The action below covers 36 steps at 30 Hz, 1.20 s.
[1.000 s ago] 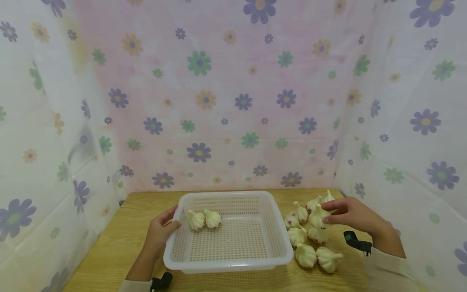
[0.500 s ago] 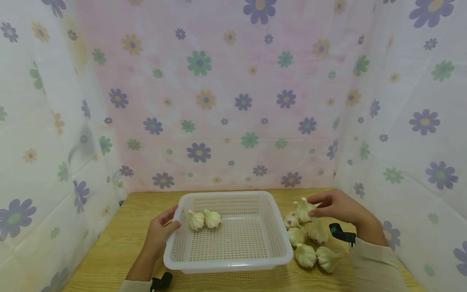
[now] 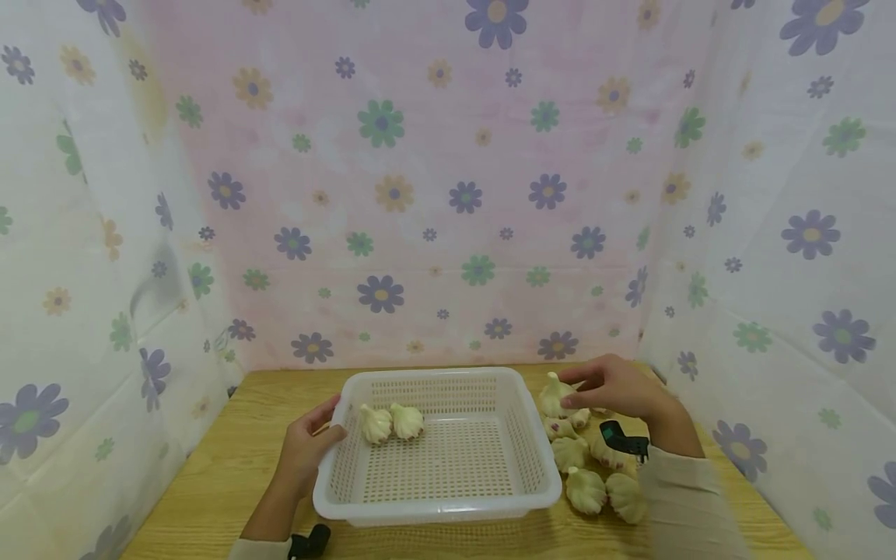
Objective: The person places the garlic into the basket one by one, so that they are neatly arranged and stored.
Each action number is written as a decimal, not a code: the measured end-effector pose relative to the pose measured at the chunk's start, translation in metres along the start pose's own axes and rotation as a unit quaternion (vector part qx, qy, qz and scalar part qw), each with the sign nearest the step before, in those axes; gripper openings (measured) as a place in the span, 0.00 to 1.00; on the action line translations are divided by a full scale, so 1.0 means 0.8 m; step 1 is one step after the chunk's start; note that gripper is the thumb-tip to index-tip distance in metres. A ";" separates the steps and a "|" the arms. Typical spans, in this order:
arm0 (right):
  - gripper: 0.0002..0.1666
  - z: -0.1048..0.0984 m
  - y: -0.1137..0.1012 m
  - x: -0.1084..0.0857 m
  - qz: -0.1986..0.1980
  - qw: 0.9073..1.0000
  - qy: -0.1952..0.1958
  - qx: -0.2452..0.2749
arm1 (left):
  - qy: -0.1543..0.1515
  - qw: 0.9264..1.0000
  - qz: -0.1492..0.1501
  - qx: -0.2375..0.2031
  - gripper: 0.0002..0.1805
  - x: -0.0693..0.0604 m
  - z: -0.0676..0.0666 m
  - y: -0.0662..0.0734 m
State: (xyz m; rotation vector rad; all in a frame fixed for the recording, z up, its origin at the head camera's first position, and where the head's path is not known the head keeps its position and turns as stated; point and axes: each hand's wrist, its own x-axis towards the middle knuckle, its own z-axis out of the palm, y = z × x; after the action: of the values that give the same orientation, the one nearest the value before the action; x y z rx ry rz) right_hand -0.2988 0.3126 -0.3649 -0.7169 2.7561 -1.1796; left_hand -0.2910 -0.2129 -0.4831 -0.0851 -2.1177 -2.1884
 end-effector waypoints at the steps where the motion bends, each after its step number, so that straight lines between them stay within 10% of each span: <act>1: 0.32 0.001 -0.001 0.003 -0.003 1.000 -0.003 0.002 | 0.001 1.000 0.001 0.001 0.35 0.000 0.000 0.000; 36: 0.30 0.079 -0.041 0.097 -0.021 0.998 -0.055 0.008 | 0.003 1.000 0.005 0.001 0.35 0.000 0.002 0.002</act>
State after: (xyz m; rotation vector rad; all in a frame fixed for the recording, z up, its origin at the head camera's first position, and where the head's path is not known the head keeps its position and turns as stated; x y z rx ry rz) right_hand -0.3406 0.2165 -0.3770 -0.8166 2.6516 -1.1304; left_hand -0.2912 -0.2118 -0.4815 -0.0878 -2.1119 -2.1785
